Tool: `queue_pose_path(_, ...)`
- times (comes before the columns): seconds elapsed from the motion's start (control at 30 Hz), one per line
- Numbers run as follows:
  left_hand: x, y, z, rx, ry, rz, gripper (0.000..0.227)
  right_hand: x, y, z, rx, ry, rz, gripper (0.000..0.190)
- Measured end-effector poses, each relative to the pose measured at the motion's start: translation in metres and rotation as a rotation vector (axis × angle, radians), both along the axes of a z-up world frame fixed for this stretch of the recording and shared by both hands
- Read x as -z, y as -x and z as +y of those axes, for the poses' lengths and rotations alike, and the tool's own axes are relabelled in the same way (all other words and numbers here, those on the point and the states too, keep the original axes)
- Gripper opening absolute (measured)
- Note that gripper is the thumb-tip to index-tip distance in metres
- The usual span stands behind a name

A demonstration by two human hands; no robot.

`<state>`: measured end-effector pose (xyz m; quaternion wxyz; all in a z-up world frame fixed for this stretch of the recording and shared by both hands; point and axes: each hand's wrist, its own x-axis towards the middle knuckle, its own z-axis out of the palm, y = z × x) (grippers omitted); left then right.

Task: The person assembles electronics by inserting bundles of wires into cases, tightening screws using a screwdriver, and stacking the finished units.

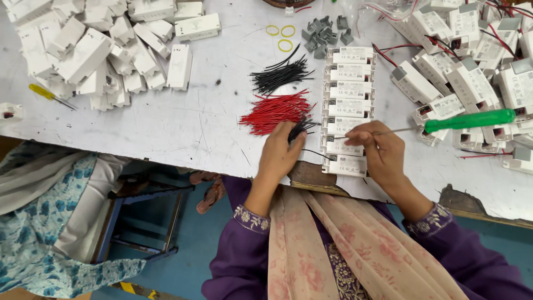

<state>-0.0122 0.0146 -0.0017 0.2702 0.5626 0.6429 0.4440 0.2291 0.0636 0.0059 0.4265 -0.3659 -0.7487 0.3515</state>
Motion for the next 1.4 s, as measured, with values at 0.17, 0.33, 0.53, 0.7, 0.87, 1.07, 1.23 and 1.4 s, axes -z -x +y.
queue_pose_path(0.17, -0.023, 0.027, 0.004, -0.035, 0.042, 0.328, 0.025, 0.002, 0.009, 0.001, 0.08, -0.203, -0.077, 0.027)
queue_pose_path(0.33, -0.019, -0.007, 0.012, 0.154, 0.085, 0.203, 0.026, 0.007, 0.009, 0.001, 0.064, -0.208, -0.065, 0.022)
queue_pose_path(0.53, 0.001, -0.008, 0.016, 0.213, 0.17, 0.14, 0.027, 0.003, 0.008, 0.001, 0.061, -0.223, -0.13, 0.019)
queue_pose_path(0.7, -0.001, -0.009, 0.017, 0.228, 0.204, 0.109, 0.028, 0.003, 0.01, 0.005, 0.032, -0.259, -0.139, 0.017)
queue_pose_path(0.87, 0.001, -0.011, 0.019, 0.217, 0.16, 0.146, 0.025, 0.002, 0.01, 0.004, 0.01, -0.223, -0.156, 0.012)
queue_pose_path(1.07, 0.004, -0.015, 0.018, 0.211, 0.099, 0.205, 0.022, -0.006, 0.013, 0.004, -0.01, -0.204, -0.197, 0.007)
queue_pose_path(1.23, 0.004, -0.019, 0.017, 0.202, 0.07, 0.263, 0.023, -0.01, 0.017, 0.004, -0.017, -0.25, -0.229, 0.013)
queue_pose_path(1.4, 0.004, -0.022, 0.015, 0.194, 0.065, 0.273, 0.022, -0.013, 0.019, 0.002, -0.026, -0.266, -0.227, 0.012)
